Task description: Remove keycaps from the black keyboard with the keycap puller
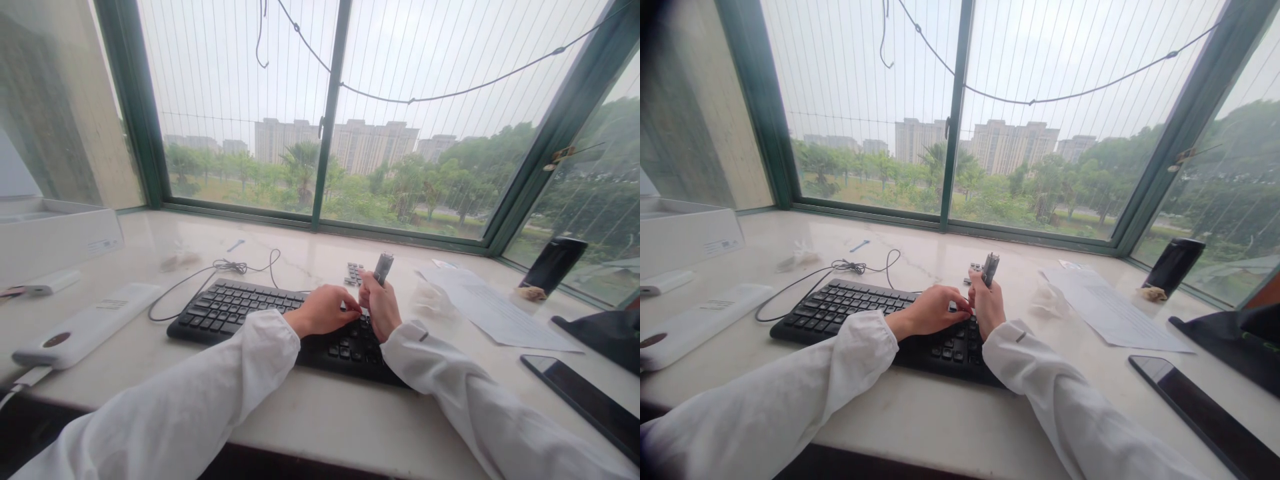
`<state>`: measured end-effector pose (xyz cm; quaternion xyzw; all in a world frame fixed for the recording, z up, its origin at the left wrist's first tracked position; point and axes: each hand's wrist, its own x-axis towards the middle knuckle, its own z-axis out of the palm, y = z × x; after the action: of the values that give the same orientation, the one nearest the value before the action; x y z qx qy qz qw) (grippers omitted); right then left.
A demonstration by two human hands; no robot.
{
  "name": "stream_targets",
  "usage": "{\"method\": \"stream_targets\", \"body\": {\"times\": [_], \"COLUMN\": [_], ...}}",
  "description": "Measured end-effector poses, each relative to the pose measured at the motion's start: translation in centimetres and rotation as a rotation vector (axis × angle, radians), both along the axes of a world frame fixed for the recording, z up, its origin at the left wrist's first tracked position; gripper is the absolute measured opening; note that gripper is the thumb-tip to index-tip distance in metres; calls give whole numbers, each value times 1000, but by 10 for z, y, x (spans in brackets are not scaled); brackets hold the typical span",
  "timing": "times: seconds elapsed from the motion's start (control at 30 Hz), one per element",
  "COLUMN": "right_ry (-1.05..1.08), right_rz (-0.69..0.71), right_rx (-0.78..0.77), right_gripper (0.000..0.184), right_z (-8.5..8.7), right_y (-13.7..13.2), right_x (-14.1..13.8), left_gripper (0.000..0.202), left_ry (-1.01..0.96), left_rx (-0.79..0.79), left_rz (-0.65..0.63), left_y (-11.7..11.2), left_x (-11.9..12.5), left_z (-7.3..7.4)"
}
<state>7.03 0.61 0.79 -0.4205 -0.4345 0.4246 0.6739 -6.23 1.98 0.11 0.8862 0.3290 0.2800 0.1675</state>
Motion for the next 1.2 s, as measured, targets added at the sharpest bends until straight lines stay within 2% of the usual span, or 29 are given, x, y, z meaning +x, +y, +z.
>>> {"method": "stream_targets", "body": {"times": [0.23, 0.33, 0.4, 0.57, 0.73, 0.87, 1.03, 1.1, 1.2], "right_ry": [224, 309, 289, 38, -232, -377, -446, -512, -721], "right_rz": [55, 49, 54, 156, 187, 154, 83, 49, 65], "right_rx": [-112, -102, -60, 71, 182, 244, 305, 374, 512], "right_gripper": [47, 48, 48, 42, 45, 45, 44, 44, 45], "right_z": [3, 3, 2, -3, -6, -10, -12, -11, -8], "right_y": [7, 6, 4, -3, -10, -10, -11, -19, -34], "right_x": [6, 7, 6, 1, 1, 3, 5, 3, -2], "left_gripper": [22, 22, 22, 21, 18, 17, 18, 22, 24], "left_ry": [-4, -20, -27, -36, -61, -45, -16, -10, 34], "left_rx": [-31, -45, -47, -30, -14, 29, 47, 44, 61], "left_rz": [8, -2, -7, 3, -20, 3, 46, 50, 41], "left_y": [1, 3, 4, 3, 3, 4, 4, 2, -1], "left_x": [0, 0, 0, 0, 1, 2, 3, 2, 1], "left_z": [0, -2, -3, -5, -5, -8, -8, -5, 0]}}
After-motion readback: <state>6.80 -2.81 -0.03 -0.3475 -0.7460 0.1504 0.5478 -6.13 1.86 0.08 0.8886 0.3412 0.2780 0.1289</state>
